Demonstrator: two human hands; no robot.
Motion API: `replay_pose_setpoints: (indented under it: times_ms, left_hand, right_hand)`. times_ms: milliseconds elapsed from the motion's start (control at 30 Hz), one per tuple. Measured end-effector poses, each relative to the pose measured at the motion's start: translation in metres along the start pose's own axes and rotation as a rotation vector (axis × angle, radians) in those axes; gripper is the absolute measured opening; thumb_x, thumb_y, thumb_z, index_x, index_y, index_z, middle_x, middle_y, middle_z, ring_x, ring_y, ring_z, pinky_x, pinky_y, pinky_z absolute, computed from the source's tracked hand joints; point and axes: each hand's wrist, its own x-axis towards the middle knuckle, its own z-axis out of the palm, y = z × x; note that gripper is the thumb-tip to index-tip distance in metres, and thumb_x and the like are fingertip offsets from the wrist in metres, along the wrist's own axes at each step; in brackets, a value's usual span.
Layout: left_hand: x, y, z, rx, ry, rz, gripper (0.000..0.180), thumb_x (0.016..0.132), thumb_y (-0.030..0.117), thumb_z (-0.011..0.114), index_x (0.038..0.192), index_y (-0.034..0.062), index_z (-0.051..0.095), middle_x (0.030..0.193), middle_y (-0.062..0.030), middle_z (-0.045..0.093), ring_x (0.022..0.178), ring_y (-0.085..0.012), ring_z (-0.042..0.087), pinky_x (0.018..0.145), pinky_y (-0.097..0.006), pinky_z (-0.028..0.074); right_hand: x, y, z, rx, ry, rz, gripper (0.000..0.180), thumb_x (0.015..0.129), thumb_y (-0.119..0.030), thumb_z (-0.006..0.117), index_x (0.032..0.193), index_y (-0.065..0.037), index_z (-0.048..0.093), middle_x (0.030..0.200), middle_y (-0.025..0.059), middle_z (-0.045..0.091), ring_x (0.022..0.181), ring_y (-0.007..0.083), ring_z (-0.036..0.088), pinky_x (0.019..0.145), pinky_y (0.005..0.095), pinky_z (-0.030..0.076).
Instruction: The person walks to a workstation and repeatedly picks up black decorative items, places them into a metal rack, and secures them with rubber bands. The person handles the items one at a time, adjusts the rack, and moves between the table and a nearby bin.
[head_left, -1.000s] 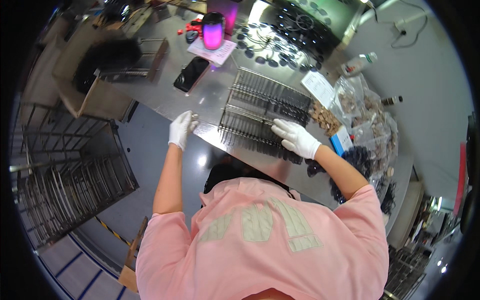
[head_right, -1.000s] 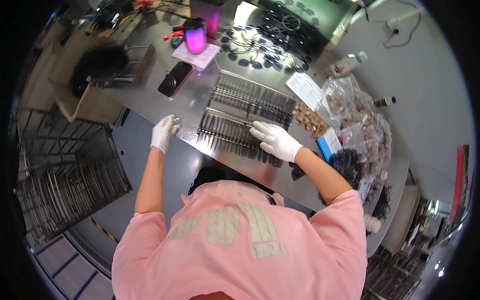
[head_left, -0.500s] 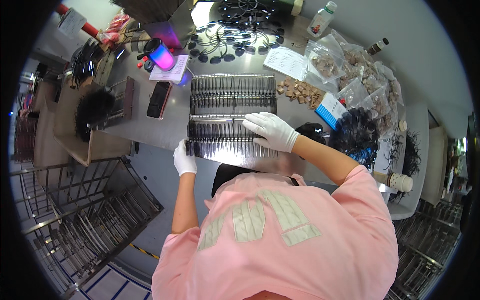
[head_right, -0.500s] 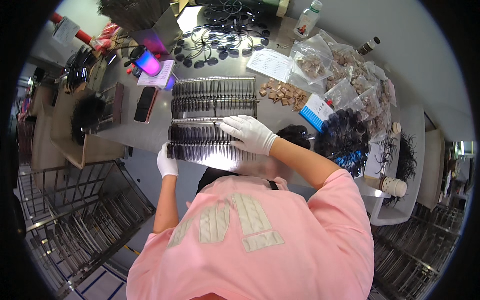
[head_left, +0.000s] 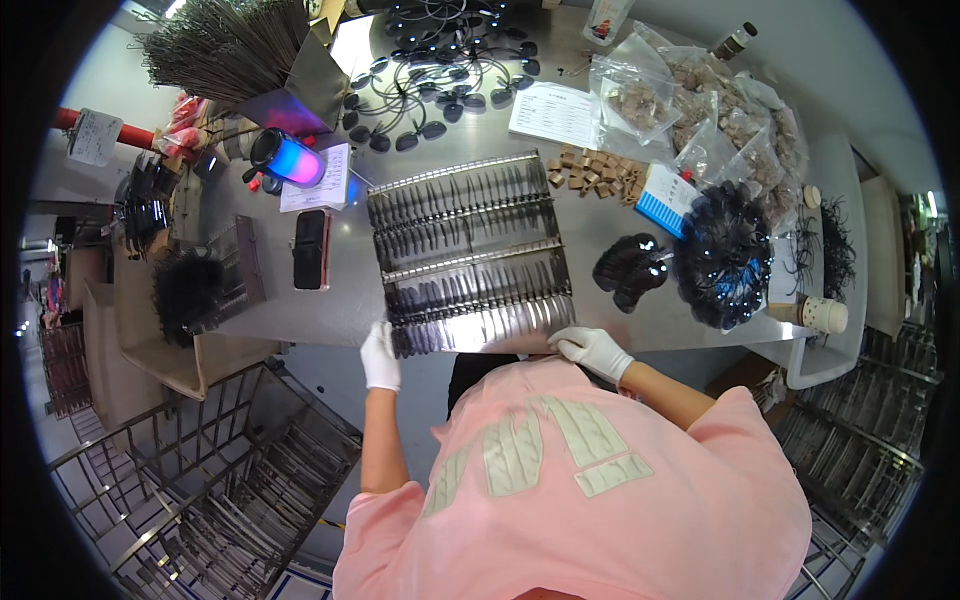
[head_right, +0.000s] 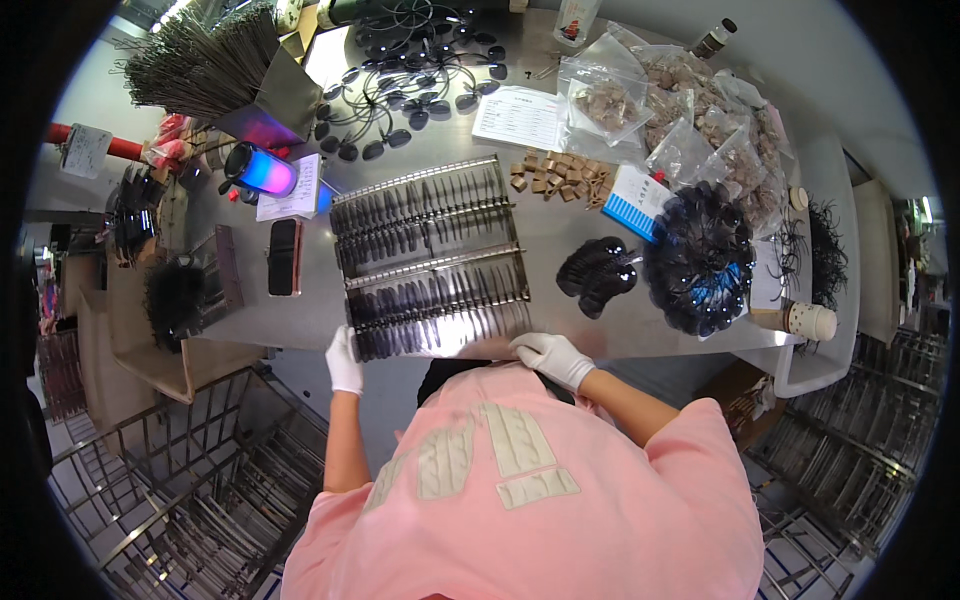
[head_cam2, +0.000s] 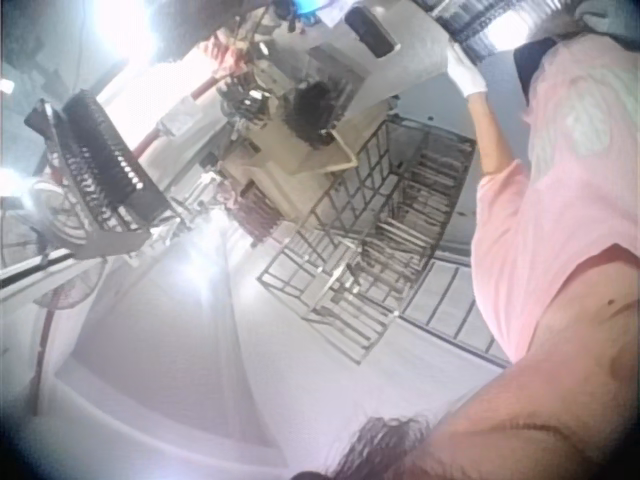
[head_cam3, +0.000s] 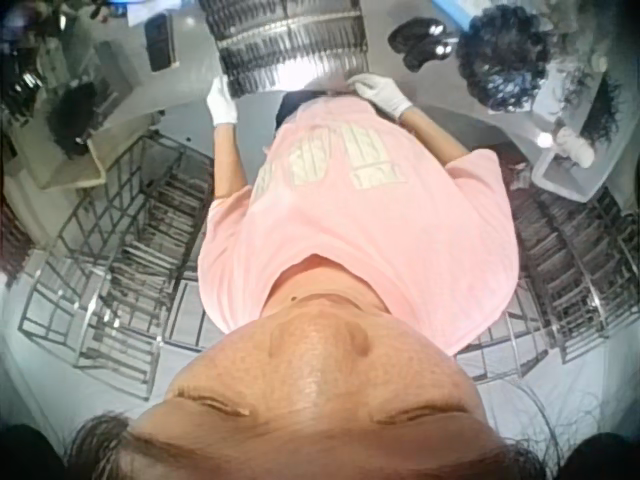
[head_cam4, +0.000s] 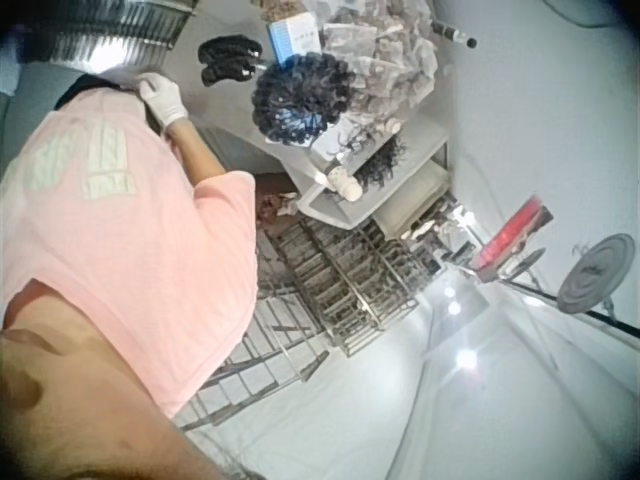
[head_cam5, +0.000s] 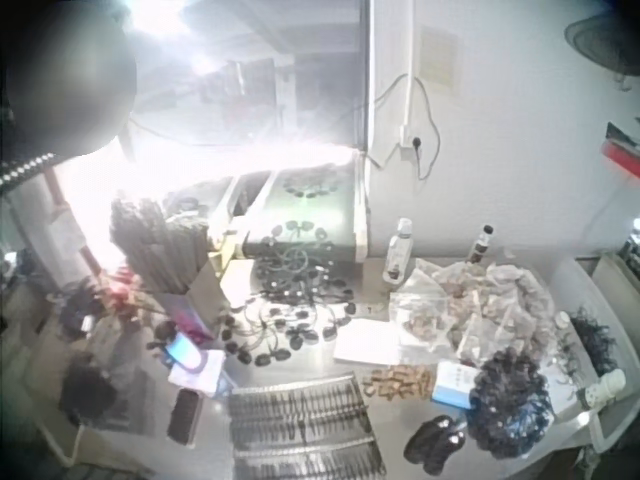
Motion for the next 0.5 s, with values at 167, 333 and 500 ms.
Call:
replay_pose_setpoints:
  times_ms: [167,333,500]
  left_hand:
    - [0.001,0.029,0.008,0.397,-0.016,0.120,0.021,0.087,0.005,0.064,0.108,0.0061,0.063,0.093,-0.0214,0.068,0.091,-0.0443,0.066,0.079,-0.050,0.052]
    - [0.001,0.100,-0.031,0.282,-0.205,0.092,0.026,0.093,0.009,0.061,0.118,0.0047,0.068,0.101,-0.0248,0.071,0.100,-0.0492,0.066,0.083,-0.047,0.055]
    - [0.011,0.200,-0.107,-0.062,-0.455,0.071,0.028,0.093,0.003,0.061,0.120,0.0001,0.066,0.079,-0.0170,0.071,0.067,-0.0297,0.069,0.064,-0.036,0.056]
  right_hand:
    - [0.052,0.017,0.046,0.611,-0.158,0.520,0.044,0.096,-0.030,0.066,0.125,0.003,0.071,0.126,0.0185,0.073,0.117,0.0333,0.070,0.096,0.0416,0.057]
    - [0.090,0.007,0.067,-0.421,-0.346,-0.117,0.074,0.094,-0.022,0.064,0.161,-0.006,0.036,0.166,0.0203,0.033,0.154,0.0381,0.032,0.126,0.0602,0.022]
    - [0.082,-0.094,0.036,1.047,0.007,-0.369,0.073,0.094,-0.016,0.063,0.161,-0.015,0.035,0.162,0.0176,0.039,0.151,0.0362,0.038,0.128,0.0573,0.020]
